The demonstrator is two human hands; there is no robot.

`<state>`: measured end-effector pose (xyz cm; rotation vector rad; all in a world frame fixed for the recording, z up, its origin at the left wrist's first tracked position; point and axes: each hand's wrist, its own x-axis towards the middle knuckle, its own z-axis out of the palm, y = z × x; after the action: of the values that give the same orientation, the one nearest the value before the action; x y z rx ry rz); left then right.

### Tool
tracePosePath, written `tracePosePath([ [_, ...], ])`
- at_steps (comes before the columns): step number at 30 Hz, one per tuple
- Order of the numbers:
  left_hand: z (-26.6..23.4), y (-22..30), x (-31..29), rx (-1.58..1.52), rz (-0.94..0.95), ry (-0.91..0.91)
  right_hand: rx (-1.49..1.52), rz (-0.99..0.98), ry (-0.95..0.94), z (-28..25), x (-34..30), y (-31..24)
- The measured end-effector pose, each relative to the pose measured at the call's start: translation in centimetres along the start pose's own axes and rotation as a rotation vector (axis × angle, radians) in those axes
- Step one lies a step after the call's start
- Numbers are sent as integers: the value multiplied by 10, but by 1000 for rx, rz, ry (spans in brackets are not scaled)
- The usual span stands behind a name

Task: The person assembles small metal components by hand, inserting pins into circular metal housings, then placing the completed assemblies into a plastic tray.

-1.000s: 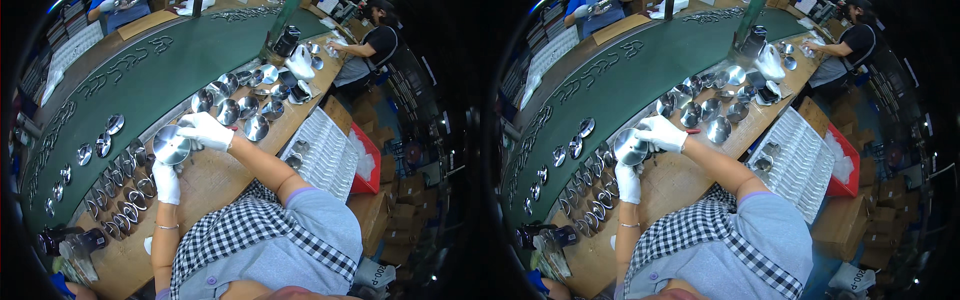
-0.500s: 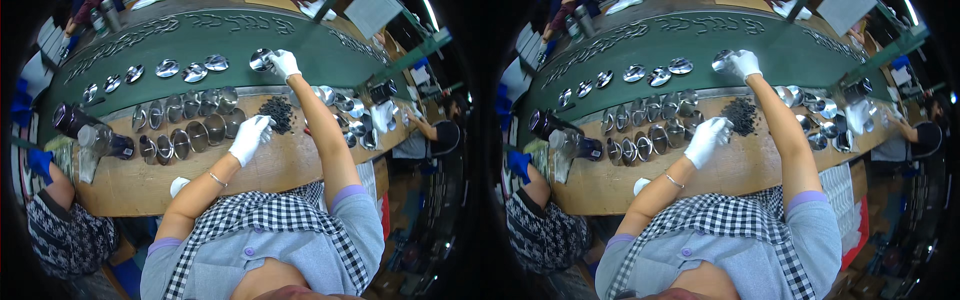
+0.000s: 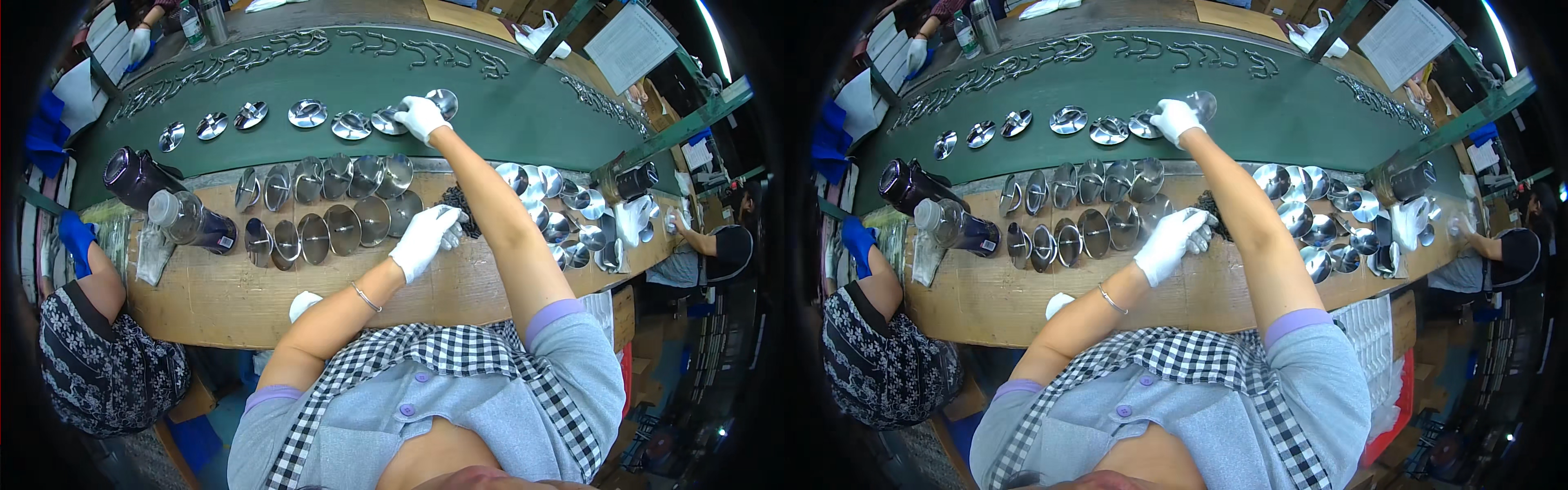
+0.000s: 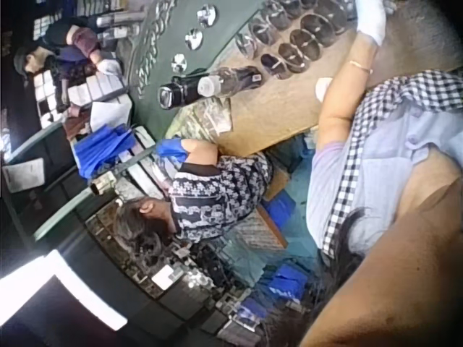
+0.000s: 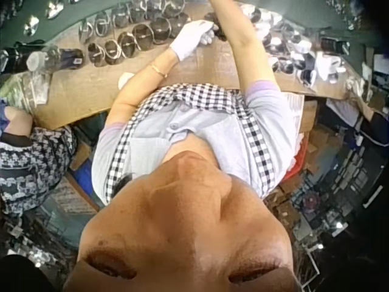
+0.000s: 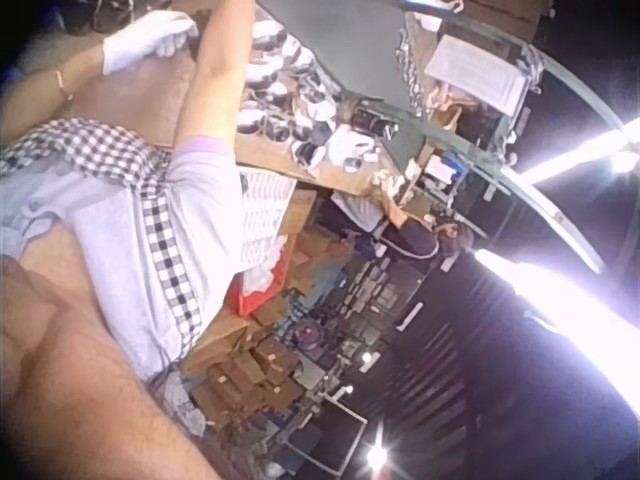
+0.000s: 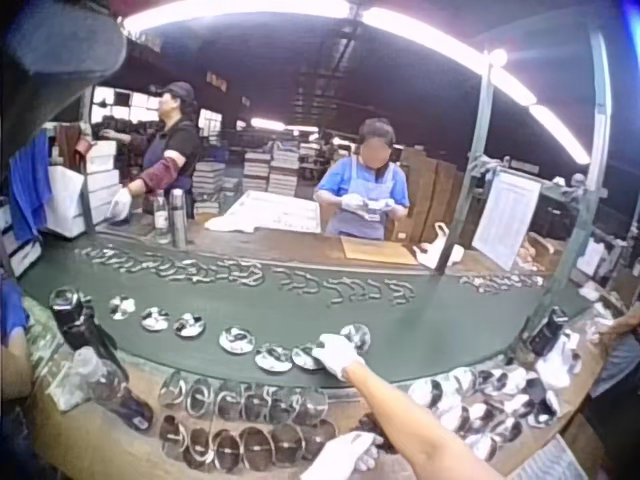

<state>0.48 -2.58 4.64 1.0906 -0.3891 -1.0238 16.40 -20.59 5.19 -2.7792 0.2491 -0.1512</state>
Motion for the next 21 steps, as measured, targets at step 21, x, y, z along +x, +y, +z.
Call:
tracePosePath([
  [21, 11, -2, -3, 107, 137, 117, 803, 356, 325, -72, -274, 5],
])
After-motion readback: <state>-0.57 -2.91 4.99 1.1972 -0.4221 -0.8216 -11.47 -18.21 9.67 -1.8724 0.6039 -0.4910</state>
